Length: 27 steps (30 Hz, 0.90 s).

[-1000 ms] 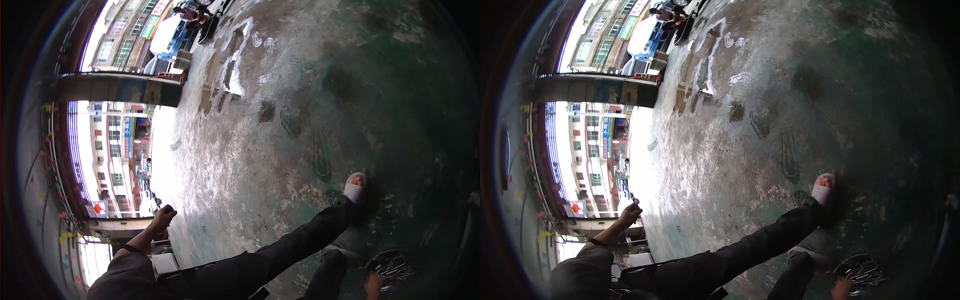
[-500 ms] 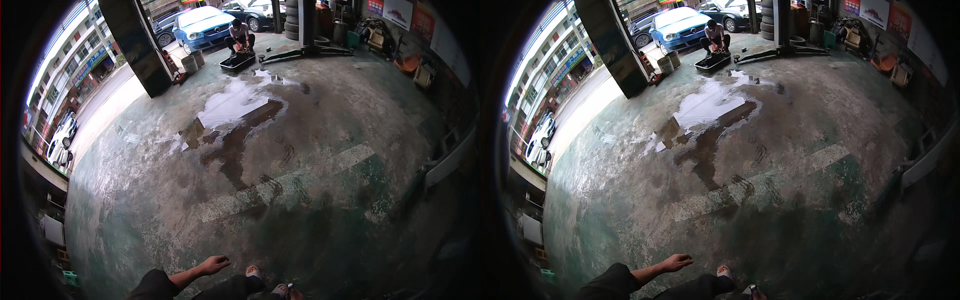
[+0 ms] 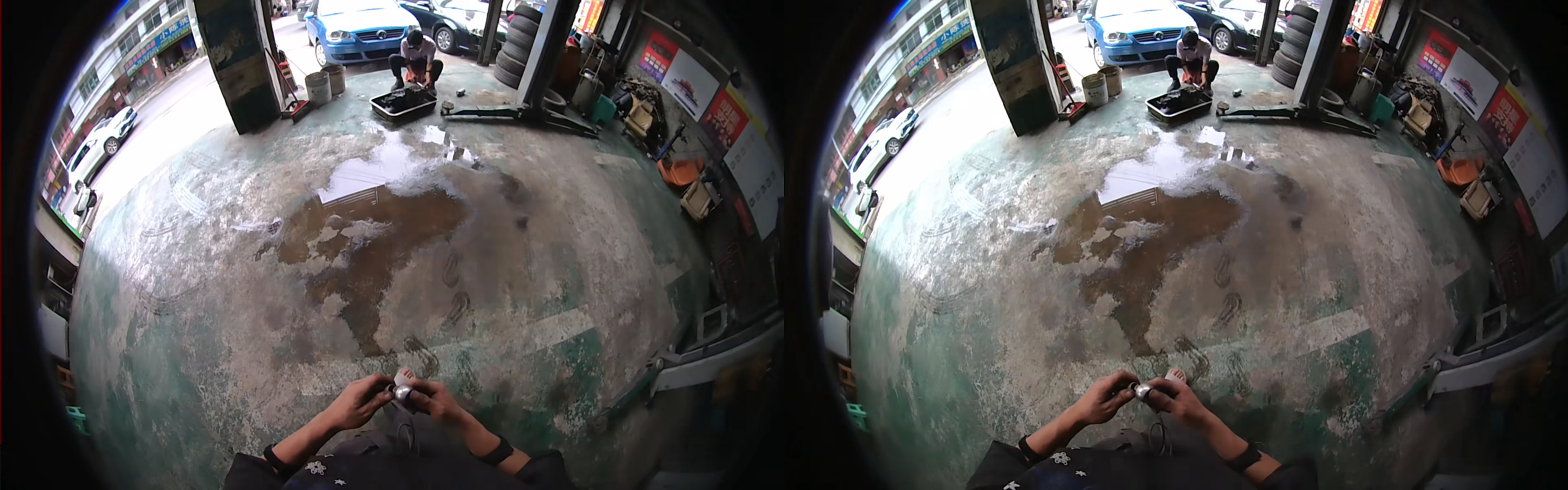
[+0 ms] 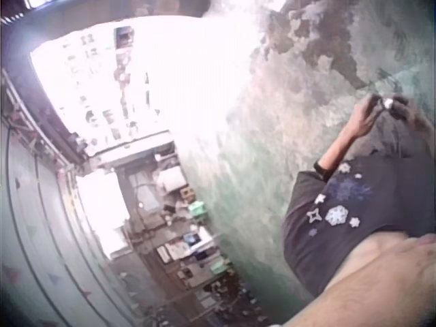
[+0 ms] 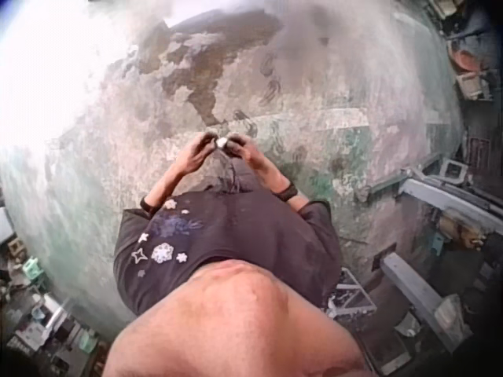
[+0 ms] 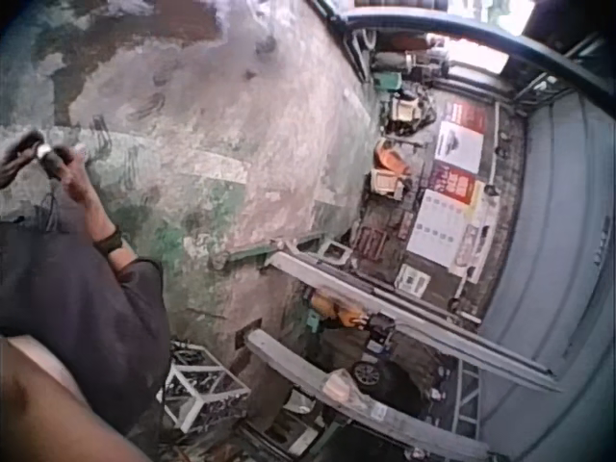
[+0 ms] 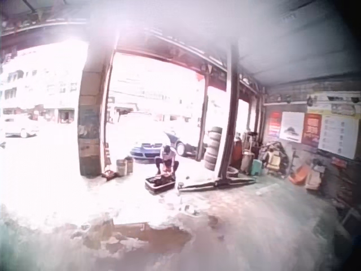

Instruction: The person disassembles a transmission on a metal tray using a ratchet, impact driver, and wrench. They remove bolts and a cover plate, then reassemble the unit by tightening bolts and securing the cover.

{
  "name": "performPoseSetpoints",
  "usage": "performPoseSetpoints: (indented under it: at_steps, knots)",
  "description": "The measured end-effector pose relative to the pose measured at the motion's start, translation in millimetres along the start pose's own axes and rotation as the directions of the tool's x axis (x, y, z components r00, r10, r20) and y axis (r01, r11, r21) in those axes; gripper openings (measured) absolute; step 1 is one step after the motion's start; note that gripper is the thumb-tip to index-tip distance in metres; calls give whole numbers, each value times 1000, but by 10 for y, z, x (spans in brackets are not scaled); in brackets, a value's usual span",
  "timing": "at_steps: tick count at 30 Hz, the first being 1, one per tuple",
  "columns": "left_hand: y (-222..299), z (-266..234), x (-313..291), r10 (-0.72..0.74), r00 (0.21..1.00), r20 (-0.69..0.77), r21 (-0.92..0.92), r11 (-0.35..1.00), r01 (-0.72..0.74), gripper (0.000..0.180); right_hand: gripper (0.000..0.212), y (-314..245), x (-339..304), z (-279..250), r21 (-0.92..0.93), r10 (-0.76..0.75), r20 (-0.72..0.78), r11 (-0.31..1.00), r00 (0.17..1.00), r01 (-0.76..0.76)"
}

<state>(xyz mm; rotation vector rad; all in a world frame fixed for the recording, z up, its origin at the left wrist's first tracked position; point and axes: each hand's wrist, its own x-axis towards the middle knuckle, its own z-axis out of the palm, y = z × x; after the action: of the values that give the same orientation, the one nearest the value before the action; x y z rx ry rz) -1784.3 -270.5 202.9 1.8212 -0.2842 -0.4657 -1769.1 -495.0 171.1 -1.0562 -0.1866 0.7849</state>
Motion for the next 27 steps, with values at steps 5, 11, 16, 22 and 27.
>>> performPoseSetpoints:
  at_steps: [5,11,16,22,27]
  knots:
    - [399,-622,1331,125,992,-29,35,992,-124,30,33,-1226,990,-836,-296,-9,185,953,983,64]
    - [498,-1114,3279,284,958,51,101,952,-287,30,31,-2454,2053,-2107,-529,-11,175,842,984,104]
    - [704,-1475,5236,518,838,171,84,840,-537,33,33,-3618,2884,-3286,-699,11,72,714,997,43]
    - [1303,-1853,7202,431,760,487,-160,899,-408,31,37,-5231,3626,-4359,-883,-64,150,440,987,163]
    - [1468,-2059,8916,426,623,656,-294,905,-308,28,38,-6184,4365,-5408,-969,73,184,182,980,168]
